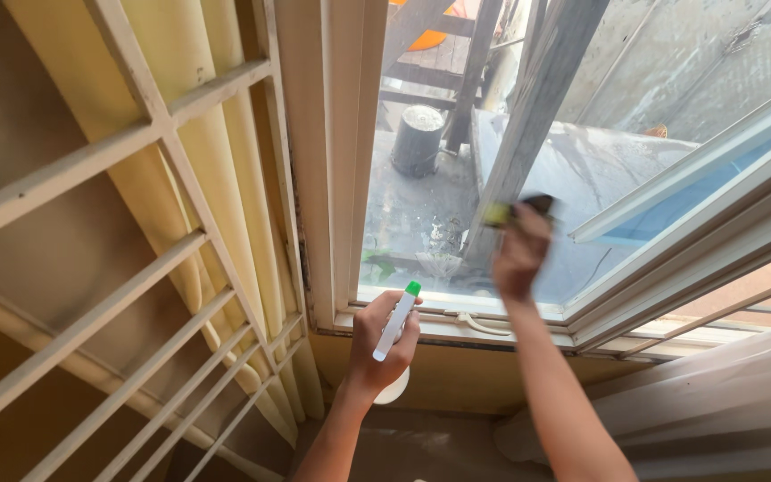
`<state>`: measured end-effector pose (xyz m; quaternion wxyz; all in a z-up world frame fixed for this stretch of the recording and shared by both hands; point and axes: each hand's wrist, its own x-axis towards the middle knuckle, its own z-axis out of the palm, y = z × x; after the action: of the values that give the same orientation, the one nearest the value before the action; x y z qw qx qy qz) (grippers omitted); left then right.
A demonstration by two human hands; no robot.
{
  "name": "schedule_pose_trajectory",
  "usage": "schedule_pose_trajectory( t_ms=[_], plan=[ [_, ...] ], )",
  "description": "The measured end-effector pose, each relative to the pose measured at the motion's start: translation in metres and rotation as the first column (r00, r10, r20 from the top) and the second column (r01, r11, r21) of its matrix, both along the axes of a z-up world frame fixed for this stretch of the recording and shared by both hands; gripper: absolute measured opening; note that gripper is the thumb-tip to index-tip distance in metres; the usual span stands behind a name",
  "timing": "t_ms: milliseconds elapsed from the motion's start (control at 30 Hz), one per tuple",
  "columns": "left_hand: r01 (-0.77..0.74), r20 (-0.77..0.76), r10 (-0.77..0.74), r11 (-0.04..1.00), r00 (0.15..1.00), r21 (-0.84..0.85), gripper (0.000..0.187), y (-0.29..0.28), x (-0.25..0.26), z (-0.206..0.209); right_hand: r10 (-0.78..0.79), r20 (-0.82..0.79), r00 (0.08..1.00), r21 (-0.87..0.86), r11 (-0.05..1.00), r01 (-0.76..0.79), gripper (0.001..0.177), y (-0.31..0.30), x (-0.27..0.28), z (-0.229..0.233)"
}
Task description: The person cleans a window using a spray bottle and a sponge. They repeatedly spray the glass and wipe it with the sponge, covering multiple sections of the window pane.
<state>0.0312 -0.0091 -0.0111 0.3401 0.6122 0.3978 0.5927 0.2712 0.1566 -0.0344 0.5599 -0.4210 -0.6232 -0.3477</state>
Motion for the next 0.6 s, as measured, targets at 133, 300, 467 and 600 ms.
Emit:
schedule_pose_trajectory(
  t_ms=[133, 300, 467, 600],
  plan=[
    [0.009, -0.003, -0.009, 0.992, 1.0, 0.127, 0.014, 0.005, 0.009, 0.0, -0.211, -0.348, 0.913, -0.056, 0.977, 0.205, 0.029, 0.001, 0.095, 0.028],
    [0.05, -0.019, -0.049, 0.997, 0.999, 0.056, 0.014, 0.01, 0.034, -0.001, -0.04, -0.537, 0.843, 0.093, 0.99, 0.107, 0.033, 0.042, 0.117, 0.081],
    [0.114, -0.052, -0.111, 0.992, 0.992, 0.045, 0.014, 0.019, 0.068, 0.002, -0.081, -0.025, 0.996, -0.022, 0.996, 0.081, 0.031, 0.037, 0.056, 0.01],
    [0.07, -0.117, -0.061, 0.995, 0.991, 0.072, 0.016, 0.03, 0.073, -0.003, -0.19, 0.086, 0.978, -0.148, 0.968, 0.201, 0.031, -0.006, 0.071, -0.06]
  ],
)
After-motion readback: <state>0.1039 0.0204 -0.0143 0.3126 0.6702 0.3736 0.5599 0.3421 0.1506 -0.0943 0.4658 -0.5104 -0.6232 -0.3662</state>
